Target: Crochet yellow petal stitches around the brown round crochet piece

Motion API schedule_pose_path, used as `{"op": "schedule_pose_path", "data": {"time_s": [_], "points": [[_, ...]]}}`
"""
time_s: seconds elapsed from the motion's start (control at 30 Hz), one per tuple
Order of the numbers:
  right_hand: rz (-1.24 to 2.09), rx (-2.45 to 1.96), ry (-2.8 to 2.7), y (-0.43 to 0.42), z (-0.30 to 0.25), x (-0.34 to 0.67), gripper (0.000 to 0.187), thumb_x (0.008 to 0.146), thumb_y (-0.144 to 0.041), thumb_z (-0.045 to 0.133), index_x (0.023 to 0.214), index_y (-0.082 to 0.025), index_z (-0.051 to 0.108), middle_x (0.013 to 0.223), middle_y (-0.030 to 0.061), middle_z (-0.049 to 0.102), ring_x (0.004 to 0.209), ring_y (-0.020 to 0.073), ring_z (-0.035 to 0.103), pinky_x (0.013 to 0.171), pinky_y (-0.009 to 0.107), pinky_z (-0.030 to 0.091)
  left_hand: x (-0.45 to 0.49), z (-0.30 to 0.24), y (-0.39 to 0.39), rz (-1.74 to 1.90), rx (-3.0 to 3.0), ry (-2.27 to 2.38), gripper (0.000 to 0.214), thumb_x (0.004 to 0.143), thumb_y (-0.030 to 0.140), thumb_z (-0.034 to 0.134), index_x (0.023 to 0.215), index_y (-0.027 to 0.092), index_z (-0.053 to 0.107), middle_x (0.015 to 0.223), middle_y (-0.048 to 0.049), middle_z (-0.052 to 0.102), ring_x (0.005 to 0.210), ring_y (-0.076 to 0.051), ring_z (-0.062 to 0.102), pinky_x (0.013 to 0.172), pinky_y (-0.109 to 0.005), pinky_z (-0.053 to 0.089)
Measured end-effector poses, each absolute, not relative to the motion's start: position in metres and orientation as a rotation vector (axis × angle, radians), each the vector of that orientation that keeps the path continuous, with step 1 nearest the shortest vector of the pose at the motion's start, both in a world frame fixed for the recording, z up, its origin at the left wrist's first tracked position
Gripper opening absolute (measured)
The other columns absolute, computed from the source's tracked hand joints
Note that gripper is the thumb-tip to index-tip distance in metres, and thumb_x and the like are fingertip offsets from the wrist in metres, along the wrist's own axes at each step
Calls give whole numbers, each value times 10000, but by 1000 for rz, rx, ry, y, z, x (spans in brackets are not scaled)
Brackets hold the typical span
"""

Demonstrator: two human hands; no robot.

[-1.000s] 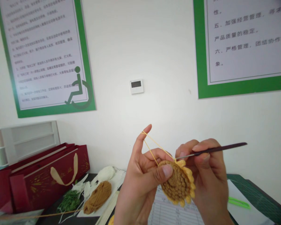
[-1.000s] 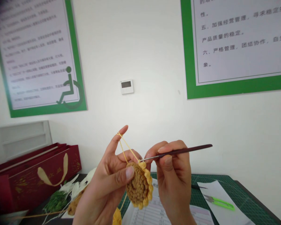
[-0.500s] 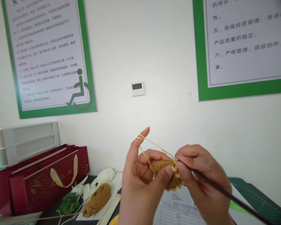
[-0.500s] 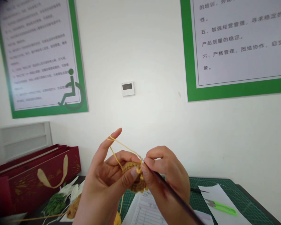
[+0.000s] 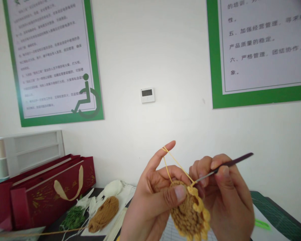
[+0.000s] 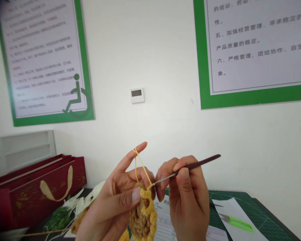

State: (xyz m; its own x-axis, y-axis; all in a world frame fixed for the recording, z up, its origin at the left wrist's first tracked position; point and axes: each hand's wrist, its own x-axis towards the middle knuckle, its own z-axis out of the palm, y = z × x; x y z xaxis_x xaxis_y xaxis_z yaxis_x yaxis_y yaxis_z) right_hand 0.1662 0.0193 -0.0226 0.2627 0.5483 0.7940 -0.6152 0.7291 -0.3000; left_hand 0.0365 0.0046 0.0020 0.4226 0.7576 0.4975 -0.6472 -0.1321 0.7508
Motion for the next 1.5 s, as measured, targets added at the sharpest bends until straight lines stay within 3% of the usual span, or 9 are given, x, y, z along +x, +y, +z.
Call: {"op": "schedule_pose_path", "data": {"time_s": [0.1,0.17,0.23,0.33,0.4,0.57,0.73,1.2,1.5], "points": [[882,27,-1084,22,-23,168,226,1050,-315,451,874,-240,573,680,-24,573,556,102,533,511,215,484,36,2,2,1293,1225,164,833,807,52,787,1531,281,445,859,-29,712,785,-177,686,738,-298,532],[750,-20,-1160,26,-25,171,144,1016,-298,547,885,-247,576,729,-21,600,618,109,572,557,229,517,38,3,-1,1398,1231,237,841,807,46,799,1526,310,451,864,-9,706,819,-159,679,769,-282,534],[416,-105,-1290,29,-27,176,64,959,-189,626,941,-251,623,785,-6,631,702,132,622,599,251,543,40,3,-5,1483,1249,292,845,801,46,813,1521,310,457,858,-2,714,807,-136,672,762,-246,530],[-230,-210,-1428,31,-32,182,321,842,-11,689,1077,-229,704,882,33,689,778,168,672,617,288,567,42,4,-5,1485,1248,333,832,807,45,808,1526,261,449,851,-15,734,734,-115,660,706,-218,524],[-405,-152,-1374,30,-33,179,383,813,5,713,1123,-220,716,914,46,711,769,179,676,601,311,574,41,4,-3,1361,1171,285,789,793,42,807,1497,187,482,862,-34,732,722,-125,666,708,-240,534],[251,60,-1102,24,-27,165,41,980,-195,600,994,-219,631,683,-4,630,594,158,592,514,302,506,36,1,3,1175,1040,119,805,721,14,802,1467,126,519,859,-61,710,770,-165,670,729,-268,529],[572,108,-1077,23,-18,182,161,1035,-211,457,970,-219,605,618,-29,549,494,115,477,449,240,427,27,5,-1,1256,1134,129,826,792,10,740,1537,202,442,810,-52,682,670,-122,588,621,-217,469],[329,-21,-1192,13,-31,168,87,1022,-173,521,1028,-230,587,769,11,719,698,131,667,609,249,561,27,7,-2,1344,1237,309,884,813,60,802,1554,284,374,861,-25,712,728,-146,640,718,-300,533],[240,-55,-1223,13,-30,168,92,994,-133,548,1031,-210,582,817,36,744,686,126,681,463,179,456,31,8,-4,1371,1198,326,904,803,37,802,1555,260,352,856,-23,700,797,-177,668,770,-334,546]]}}
